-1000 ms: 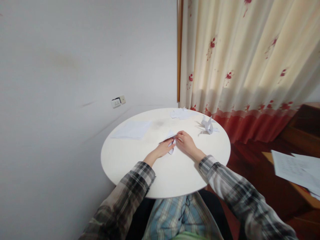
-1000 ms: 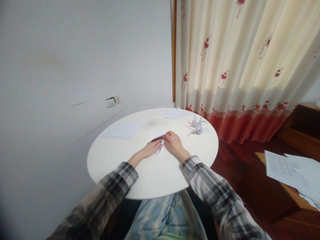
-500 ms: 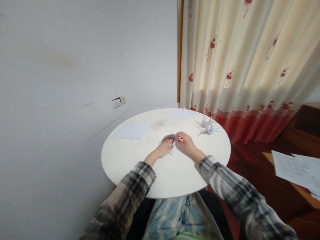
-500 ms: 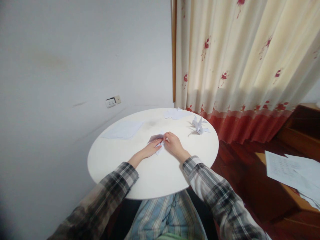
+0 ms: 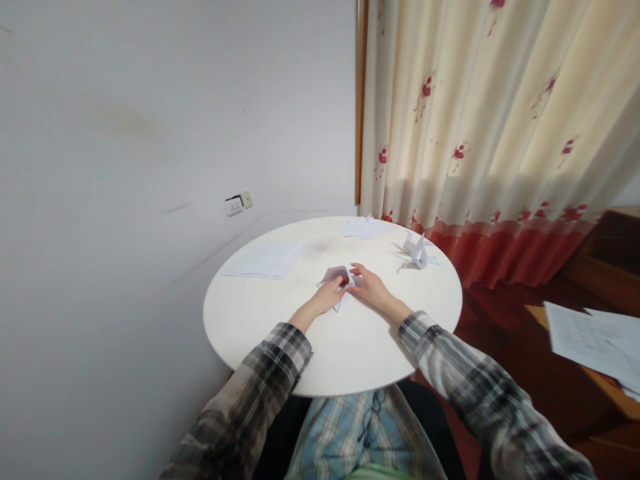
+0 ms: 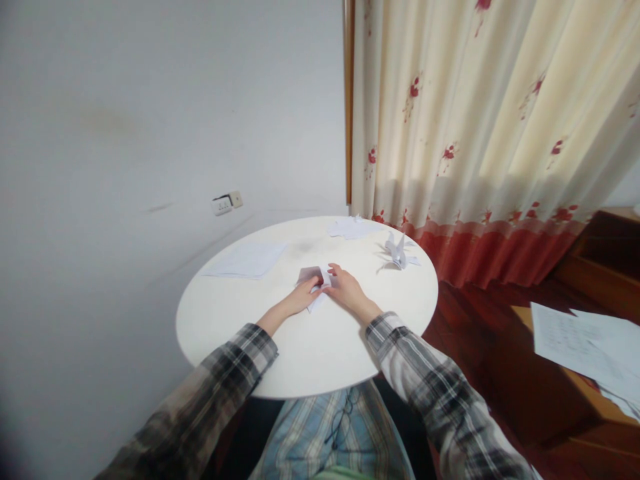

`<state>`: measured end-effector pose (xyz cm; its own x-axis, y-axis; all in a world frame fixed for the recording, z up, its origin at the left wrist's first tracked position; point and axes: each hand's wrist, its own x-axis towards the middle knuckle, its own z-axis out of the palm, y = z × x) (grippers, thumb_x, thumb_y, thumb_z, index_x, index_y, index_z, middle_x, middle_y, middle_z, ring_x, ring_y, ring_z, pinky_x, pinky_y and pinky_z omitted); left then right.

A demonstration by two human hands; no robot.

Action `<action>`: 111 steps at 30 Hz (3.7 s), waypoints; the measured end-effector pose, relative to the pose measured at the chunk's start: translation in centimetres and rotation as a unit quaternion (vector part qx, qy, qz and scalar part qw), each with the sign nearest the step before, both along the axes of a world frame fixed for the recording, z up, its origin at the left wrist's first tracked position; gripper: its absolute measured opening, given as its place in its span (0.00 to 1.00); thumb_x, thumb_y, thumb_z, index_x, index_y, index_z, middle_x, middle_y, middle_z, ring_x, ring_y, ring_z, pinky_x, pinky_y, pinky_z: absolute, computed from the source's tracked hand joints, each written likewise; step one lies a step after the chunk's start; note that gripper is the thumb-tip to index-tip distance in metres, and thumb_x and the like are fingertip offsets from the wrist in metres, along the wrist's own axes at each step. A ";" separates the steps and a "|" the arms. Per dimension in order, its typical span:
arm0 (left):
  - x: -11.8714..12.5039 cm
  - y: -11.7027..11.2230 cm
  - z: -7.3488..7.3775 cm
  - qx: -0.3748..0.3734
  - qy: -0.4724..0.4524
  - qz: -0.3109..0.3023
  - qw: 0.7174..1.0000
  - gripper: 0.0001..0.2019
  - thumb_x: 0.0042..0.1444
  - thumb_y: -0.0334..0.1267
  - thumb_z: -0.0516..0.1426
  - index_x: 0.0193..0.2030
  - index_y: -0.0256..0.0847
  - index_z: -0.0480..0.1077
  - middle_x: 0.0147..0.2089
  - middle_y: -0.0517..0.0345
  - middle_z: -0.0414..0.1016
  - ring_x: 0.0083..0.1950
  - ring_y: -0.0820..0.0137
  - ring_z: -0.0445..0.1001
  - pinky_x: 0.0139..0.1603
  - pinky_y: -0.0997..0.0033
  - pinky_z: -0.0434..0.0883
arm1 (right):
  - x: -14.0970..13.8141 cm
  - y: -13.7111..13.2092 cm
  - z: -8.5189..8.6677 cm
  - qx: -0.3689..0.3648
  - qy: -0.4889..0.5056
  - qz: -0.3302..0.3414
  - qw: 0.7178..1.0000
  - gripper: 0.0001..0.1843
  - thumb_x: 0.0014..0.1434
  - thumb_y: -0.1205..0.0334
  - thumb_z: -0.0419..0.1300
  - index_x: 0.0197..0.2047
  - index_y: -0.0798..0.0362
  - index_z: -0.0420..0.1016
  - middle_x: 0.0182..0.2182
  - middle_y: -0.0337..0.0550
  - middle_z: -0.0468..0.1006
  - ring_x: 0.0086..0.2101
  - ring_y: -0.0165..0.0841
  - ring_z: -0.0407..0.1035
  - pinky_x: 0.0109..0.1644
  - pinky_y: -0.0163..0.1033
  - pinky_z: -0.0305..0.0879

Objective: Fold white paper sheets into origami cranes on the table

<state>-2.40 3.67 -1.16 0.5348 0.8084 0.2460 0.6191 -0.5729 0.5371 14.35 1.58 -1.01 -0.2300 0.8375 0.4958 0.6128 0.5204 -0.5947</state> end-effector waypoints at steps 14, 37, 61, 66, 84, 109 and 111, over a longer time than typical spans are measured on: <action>0.5 -1.1 1.1 0.005 -0.020 0.013 1.000 0.16 0.53 0.42 0.52 0.45 0.36 0.68 0.44 0.50 0.73 0.43 0.65 0.70 0.47 0.66 0.66 | 0.0 0.4 -0.7 0.001 -0.068 0.027 0.997 0.30 0.48 0.62 0.60 0.54 0.54 0.59 0.46 0.50 0.71 0.45 0.37 0.66 0.48 0.42 0.60; 0.8 0.0 -0.2 -0.032 -0.110 0.031 0.993 0.09 0.48 0.38 0.56 0.31 0.32 0.70 0.28 0.57 0.72 0.27 0.73 0.66 0.28 0.74 0.64 | -0.1 0.3 -0.6 0.001 -0.056 0.054 0.997 0.37 0.44 0.52 0.64 0.55 0.55 0.58 0.46 0.51 0.71 0.43 0.38 0.67 0.47 0.43 0.61; 0.9 0.1 0.1 0.051 -0.048 0.016 0.997 0.07 0.51 0.33 0.53 0.30 0.35 0.71 0.31 0.55 0.74 0.33 0.70 0.69 0.35 0.72 0.65 | -0.2 0.2 -0.4 -0.003 -0.051 0.064 0.997 0.33 0.47 0.56 0.63 0.54 0.57 0.59 0.46 0.51 0.71 0.43 0.37 0.67 0.48 0.42 0.61; 1.1 -0.6 0.6 0.082 -0.046 0.028 0.995 0.10 0.51 0.40 0.54 0.30 0.35 0.71 0.31 0.55 0.73 0.32 0.70 0.69 0.35 0.72 0.65 | -0.3 0.1 -0.1 0.001 -0.065 0.081 0.995 0.23 0.51 0.60 0.59 0.49 0.56 0.63 0.42 0.48 0.73 0.39 0.35 0.68 0.44 0.40 0.62; 1.0 -0.4 0.6 0.083 0.042 0.090 0.992 0.10 0.52 0.38 0.55 0.34 0.35 0.74 0.37 0.50 0.77 0.38 0.67 0.73 0.39 0.71 0.67 | -0.3 0.6 -0.6 -0.027 -0.049 0.059 0.997 0.35 0.46 0.56 0.63 0.56 0.54 0.57 0.47 0.51 0.70 0.46 0.37 0.66 0.49 0.42 0.60; 0.8 -0.7 0.9 0.067 0.078 0.131 0.986 0.11 0.52 0.38 0.54 0.40 0.39 0.74 0.40 0.53 0.76 0.41 0.67 0.73 0.42 0.73 0.67 | -0.1 0.3 0.0 -0.011 -0.073 0.024 0.997 0.20 0.53 0.63 0.59 0.50 0.55 0.65 0.43 0.49 0.75 0.43 0.34 0.69 0.48 0.39 0.62; 0.8 -0.7 1.0 0.066 0.078 0.131 0.986 0.11 0.53 0.38 0.54 0.40 0.40 0.74 0.39 0.53 0.77 0.41 0.67 0.73 0.41 0.73 0.67 | -0.1 0.2 0.1 -0.006 -0.079 0.011 0.997 0.18 0.52 0.62 0.59 0.47 0.54 0.67 0.42 0.47 0.75 0.41 0.34 0.69 0.46 0.38 0.62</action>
